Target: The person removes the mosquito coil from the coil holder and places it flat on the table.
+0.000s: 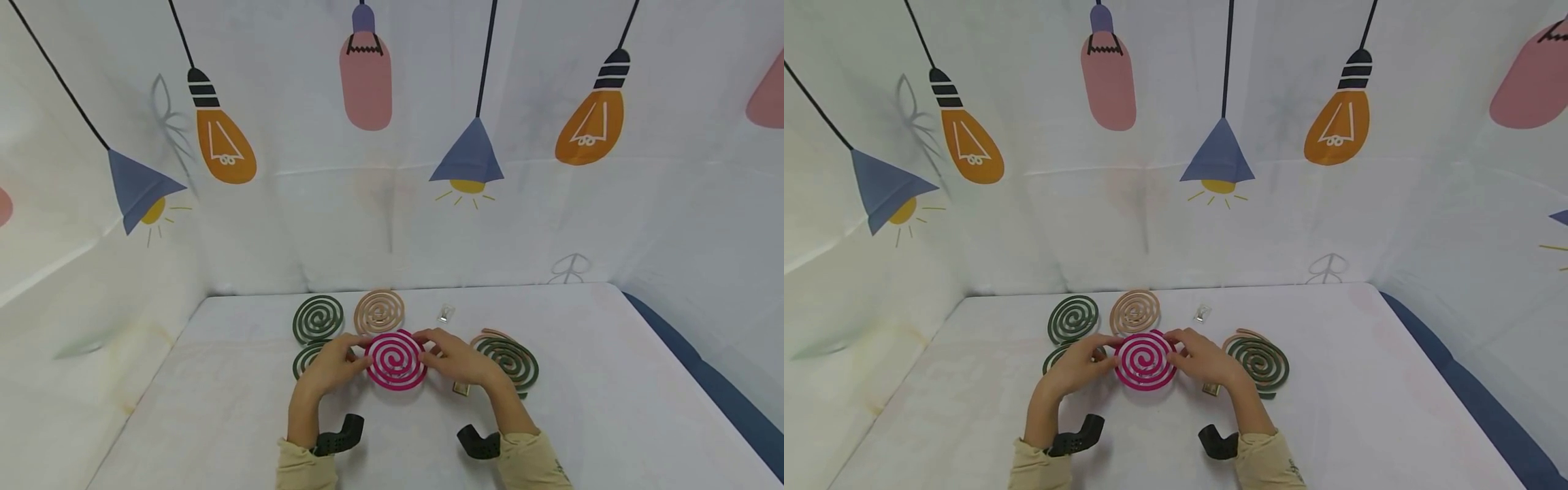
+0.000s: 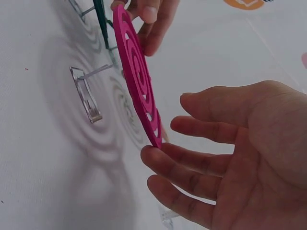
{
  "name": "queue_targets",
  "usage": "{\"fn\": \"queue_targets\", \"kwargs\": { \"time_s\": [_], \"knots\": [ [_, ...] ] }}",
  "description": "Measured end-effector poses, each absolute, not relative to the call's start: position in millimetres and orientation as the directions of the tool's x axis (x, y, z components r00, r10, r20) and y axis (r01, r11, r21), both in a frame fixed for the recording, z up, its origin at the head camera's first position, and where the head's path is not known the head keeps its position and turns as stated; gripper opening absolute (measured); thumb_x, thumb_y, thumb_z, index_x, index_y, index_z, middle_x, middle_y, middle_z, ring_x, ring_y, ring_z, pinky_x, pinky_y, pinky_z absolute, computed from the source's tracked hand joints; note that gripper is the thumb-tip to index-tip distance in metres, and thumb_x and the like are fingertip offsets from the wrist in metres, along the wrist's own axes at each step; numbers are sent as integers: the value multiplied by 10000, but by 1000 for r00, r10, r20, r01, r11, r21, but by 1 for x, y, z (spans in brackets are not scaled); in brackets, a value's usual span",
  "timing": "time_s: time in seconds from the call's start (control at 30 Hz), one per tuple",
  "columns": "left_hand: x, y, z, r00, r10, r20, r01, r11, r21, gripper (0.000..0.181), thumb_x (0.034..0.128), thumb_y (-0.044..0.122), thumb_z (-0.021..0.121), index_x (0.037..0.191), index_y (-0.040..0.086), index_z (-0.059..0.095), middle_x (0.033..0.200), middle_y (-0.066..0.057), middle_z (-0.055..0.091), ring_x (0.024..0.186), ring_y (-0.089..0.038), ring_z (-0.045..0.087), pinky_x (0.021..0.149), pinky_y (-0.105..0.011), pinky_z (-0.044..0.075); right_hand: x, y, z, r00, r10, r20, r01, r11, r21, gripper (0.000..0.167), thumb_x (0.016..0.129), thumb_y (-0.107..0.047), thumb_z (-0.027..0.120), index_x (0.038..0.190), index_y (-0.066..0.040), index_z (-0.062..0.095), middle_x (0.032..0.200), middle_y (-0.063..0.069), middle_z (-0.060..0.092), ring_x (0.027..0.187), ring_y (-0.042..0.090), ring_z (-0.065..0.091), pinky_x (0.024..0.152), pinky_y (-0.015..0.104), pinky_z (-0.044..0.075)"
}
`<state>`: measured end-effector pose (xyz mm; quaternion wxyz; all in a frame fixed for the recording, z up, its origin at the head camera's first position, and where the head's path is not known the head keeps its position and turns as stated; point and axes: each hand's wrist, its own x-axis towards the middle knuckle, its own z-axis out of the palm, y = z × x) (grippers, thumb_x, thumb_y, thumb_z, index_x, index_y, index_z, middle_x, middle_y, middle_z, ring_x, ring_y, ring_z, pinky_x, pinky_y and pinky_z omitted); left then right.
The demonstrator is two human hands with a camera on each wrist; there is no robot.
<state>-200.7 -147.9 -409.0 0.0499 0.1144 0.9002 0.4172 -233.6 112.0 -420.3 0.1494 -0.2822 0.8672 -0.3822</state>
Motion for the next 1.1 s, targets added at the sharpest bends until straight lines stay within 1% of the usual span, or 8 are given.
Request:
{"fn": "queue_targets", "kwargs": {
  "time_s": [0.17,0.37,0.5,0.6,0.77,1.1],
  "knots": [
    [-202,-144,-408,-977,215,-10,127,616,777,347,847,135,682,1185,67,642,1105,-101,638,817,-157,632,606,-252,494,-234,114,-418,-799,-602,-13,-402,549,-733,404,957,-211,529,1333,-72,480,1277,126,551,1042,249,593,806,334,514],
    [-202,-141,-406,-979,202,-4,122,607,785,336,846,127,682,1175,69,648,1064,-88,637,836,-171,644,624,-251,501,-234,115,-415,-813,-582,-8,-395,562,-727,394,955,-211,534,1324,-79,491,1271,122,555,1036,240,592,807,324,512],
    [-202,-139,-407,-978,208,18,142,598,789,346,846,111,678,1187,72,645,1069,-95,637,828,-170,647,628,-244,504,-234,116,-414,-823,-568,-2,-389,566,-727,390,954,-219,537,1317,-82,500,1262,119,561,1025,231,593,799,321,510],
    [-203,-137,-408,-976,215,42,165,594,787,352,843,93,676,1193,70,642,1104,-102,638,816,-167,644,627,-234,502,-233,117,-414,-825,-564,6,-388,560,-732,387,955,-216,534,1315,-79,501,1259,116,564,1017,229,593,796,318,506],
    [-204,-134,-410,-971,228,75,199,593,780,347,836,74,678,1180,44,638,1132,-114,648,799,-165,640,617,-218,494,-233,119,-414,-830,-557,16,-386,554,-738,386,956,-207,531,1318,-75,499,1258,106,569,1020,229,592,808,313,509],
    [-208,-131,-414,-972,217,86,201,587,784,348,832,68,681,1176,47,636,1128,-119,651,815,-180,647,615,-220,501,-234,122,-412,-836,-548,34,-390,549,-739,382,955,-201,531,1314,-72,503,1247,90,579,1018,216,588,820,314,507]
  ]
}}
